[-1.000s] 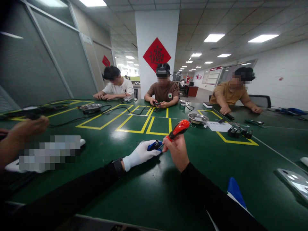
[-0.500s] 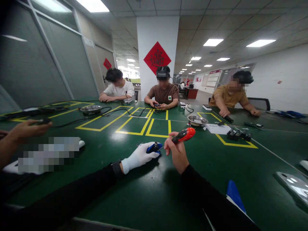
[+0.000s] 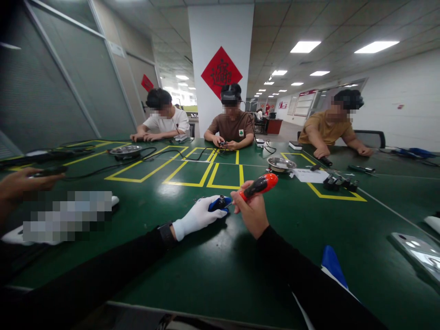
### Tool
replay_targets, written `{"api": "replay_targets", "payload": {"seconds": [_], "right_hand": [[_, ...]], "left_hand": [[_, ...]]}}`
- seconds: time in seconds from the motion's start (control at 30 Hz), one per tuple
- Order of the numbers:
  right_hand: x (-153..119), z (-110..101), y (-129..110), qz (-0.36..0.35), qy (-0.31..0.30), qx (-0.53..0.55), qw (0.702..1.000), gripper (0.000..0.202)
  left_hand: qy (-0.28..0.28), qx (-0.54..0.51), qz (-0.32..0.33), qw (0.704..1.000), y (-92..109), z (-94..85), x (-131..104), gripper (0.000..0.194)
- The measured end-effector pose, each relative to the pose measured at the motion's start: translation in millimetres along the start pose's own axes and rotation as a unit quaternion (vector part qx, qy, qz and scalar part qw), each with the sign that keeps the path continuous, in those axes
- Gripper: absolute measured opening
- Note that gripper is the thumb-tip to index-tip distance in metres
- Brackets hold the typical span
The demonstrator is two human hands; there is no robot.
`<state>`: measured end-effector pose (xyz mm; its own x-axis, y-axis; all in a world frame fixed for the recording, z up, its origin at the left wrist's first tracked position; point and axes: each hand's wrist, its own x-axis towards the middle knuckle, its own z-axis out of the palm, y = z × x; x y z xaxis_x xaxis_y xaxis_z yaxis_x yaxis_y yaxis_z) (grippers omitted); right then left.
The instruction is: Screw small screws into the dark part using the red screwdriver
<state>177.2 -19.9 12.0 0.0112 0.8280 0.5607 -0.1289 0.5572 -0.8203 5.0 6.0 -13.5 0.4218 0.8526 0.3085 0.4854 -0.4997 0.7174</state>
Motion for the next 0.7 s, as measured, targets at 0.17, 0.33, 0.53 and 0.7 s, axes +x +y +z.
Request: {"api": "replay_targets", "payload": {"seconds": [0.17, 0.33, 0.53, 0.7], "right_hand": [[-2.1, 2.1, 1.6, -0.005, -0.021, 0.022, 1.0, 0.03], [-4.6, 6.1, 3.2, -0.013, -0.025, 0.001, 1.0, 0.022], [-4.3, 5.9, 3.8, -0.021, -0.006, 0.001, 1.0, 0.022], [-4.5, 5.4, 6.8, -0.019, -0.014, 0.005, 1.0, 0.023]], "left_hand": [[0.008, 0.005, -0.005, 1.0, -2.9, 1.4, 0.5, 0.031], [0.008, 0.009, -0.012, 1.0, -4.4, 0.9, 0.0, 0.034], [-0.01, -0.022, -0.008, 1.0, -11.4, 2.5, 1.7, 0.044], [-0.004, -0.015, 0.01, 1.0, -17.2, 4.2, 3.6, 0.044]]}}
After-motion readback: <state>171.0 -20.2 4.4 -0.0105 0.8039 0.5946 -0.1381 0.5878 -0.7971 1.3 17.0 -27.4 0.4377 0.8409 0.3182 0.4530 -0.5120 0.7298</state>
